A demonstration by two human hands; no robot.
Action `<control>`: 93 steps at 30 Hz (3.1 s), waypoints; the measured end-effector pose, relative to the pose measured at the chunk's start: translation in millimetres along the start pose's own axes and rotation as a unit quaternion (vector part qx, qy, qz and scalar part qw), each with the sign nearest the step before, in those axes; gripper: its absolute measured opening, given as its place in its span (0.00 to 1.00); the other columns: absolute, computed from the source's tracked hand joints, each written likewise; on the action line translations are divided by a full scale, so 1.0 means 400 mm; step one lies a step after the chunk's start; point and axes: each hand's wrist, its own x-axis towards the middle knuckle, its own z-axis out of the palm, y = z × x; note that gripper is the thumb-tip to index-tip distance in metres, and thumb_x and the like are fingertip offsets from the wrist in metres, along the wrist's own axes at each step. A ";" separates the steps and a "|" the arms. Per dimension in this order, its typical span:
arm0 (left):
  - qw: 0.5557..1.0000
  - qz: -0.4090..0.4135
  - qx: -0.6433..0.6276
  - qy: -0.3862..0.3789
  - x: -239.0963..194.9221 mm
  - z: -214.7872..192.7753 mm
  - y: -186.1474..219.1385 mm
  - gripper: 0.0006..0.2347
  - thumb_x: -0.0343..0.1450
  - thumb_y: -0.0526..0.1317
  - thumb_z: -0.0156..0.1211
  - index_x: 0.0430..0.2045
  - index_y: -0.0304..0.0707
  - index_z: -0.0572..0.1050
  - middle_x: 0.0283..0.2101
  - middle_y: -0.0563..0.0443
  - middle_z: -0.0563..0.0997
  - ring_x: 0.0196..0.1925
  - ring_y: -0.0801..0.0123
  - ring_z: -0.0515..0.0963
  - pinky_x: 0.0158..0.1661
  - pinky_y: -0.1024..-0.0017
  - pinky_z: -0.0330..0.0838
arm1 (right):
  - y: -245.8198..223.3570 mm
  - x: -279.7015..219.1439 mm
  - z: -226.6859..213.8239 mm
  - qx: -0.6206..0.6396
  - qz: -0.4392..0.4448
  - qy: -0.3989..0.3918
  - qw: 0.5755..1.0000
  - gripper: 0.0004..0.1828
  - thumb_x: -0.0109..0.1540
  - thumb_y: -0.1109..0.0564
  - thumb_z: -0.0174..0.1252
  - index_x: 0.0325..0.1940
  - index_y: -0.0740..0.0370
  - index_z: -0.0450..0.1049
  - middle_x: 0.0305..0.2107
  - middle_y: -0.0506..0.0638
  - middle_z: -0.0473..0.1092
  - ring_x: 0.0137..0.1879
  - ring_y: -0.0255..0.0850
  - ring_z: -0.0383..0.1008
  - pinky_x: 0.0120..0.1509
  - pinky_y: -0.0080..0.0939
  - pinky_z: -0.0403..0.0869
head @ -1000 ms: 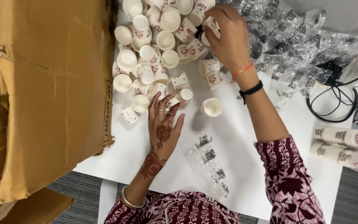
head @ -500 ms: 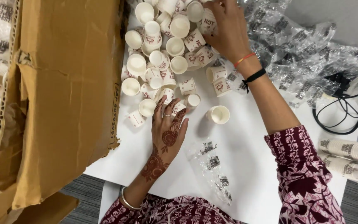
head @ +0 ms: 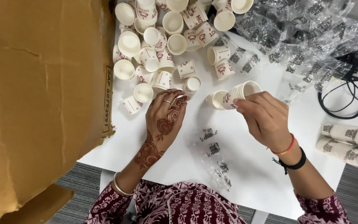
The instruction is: Packing and stacking paper cups into plastic sleeves and a cardboard box at a workstation.
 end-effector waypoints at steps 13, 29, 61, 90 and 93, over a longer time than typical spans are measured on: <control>0.996 0.044 0.024 0.070 0.046 -0.077 0.009 0.11 0.71 0.33 0.68 0.46 0.29 0.78 0.44 0.42 0.81 0.44 0.56 0.84 0.44 0.64 0.78 | -0.007 -0.083 0.059 -0.027 0.033 0.052 0.998 0.27 0.60 0.60 0.70 0.59 0.58 0.65 0.50 0.52 0.74 0.58 0.51 0.73 0.60 0.52 0.69; 0.969 0.094 -0.039 0.225 0.377 0.080 -0.038 0.07 0.75 0.36 0.66 0.44 0.37 0.80 0.43 0.48 0.83 0.42 0.68 0.84 0.42 0.71 0.79 | -0.008 -0.195 0.340 0.420 0.328 0.273 0.801 0.30 0.65 0.62 0.50 0.72 0.57 0.55 0.74 0.54 0.51 0.82 0.45 0.49 0.83 0.53 0.60; 0.980 0.081 -0.170 -0.060 0.268 -0.033 0.229 0.14 0.66 0.43 0.72 0.42 0.45 0.77 0.48 0.50 0.82 0.57 0.65 0.80 0.70 0.54 0.61 | -0.026 -0.168 0.305 0.318 0.341 0.232 0.854 0.31 0.68 0.53 0.54 0.74 0.57 0.55 0.74 0.55 0.51 0.81 0.48 0.51 0.82 0.52 0.58; 0.959 0.158 -0.139 -0.188 0.140 -0.004 0.220 0.08 0.68 0.35 0.68 0.40 0.42 0.84 0.56 0.48 0.81 0.65 0.59 0.76 0.60 0.66 0.74 | -0.027 -0.178 0.315 0.343 0.331 0.229 0.849 0.35 0.69 0.50 0.55 0.77 0.62 0.50 0.70 0.53 0.51 0.76 0.45 0.57 0.80 0.49 0.62; 0.956 0.144 -0.164 -0.195 0.133 -0.001 0.214 0.08 0.70 0.35 0.67 0.42 0.43 0.84 0.58 0.48 0.80 0.66 0.60 0.76 0.60 0.67 0.75 | -0.026 -0.185 0.319 0.372 0.347 0.229 0.830 0.36 0.69 0.49 0.56 0.76 0.62 0.51 0.67 0.52 0.54 0.73 0.45 0.59 0.78 0.48 0.64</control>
